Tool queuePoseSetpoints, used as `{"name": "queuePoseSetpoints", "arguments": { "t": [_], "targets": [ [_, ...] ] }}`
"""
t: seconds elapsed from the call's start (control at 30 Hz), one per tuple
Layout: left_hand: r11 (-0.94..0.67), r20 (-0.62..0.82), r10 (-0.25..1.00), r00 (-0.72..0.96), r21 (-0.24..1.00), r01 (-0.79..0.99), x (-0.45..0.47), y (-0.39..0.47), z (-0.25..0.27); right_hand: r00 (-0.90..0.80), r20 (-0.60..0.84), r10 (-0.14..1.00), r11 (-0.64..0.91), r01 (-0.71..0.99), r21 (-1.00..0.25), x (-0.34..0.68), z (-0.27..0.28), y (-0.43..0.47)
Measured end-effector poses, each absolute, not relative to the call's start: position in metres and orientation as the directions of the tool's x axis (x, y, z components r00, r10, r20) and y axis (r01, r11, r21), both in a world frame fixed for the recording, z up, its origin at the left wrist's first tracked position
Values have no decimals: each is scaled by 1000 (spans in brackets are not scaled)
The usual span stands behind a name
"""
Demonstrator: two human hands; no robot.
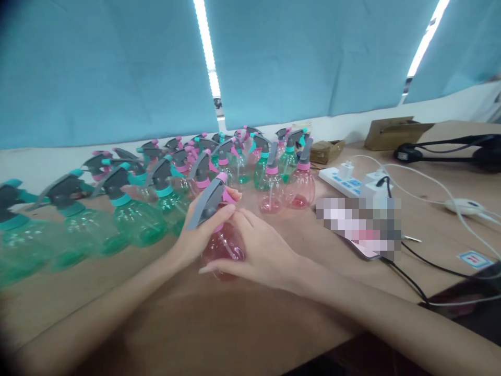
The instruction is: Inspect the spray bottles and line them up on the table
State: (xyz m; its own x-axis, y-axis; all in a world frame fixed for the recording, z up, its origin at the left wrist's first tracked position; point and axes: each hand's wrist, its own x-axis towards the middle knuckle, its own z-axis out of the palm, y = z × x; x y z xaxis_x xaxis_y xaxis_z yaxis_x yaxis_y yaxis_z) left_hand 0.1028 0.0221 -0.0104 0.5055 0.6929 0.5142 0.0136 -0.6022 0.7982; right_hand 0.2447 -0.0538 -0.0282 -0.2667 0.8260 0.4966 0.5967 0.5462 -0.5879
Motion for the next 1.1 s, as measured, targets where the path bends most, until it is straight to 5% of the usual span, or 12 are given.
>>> {"name": "queuePoseSetpoints", "arguments": {
  "t": [0.57, 0.77, 1.1],
  "targets": [
    [-587, 403, 650, 645, 805, 89, 95, 32, -13, -147, 488, 860, 455, 651, -607, 255, -28, -43],
    [-759, 535, 643, 548, 537, 368, 62, 18, -45, -56, 505, 861, 358, 771, -526, 276, -28, -16],
    [-854, 449, 517, 729, 321, 409, 45, 5, -73, -42, 568, 822, 334, 843, -422, 282, -35, 25]
  ]
}}
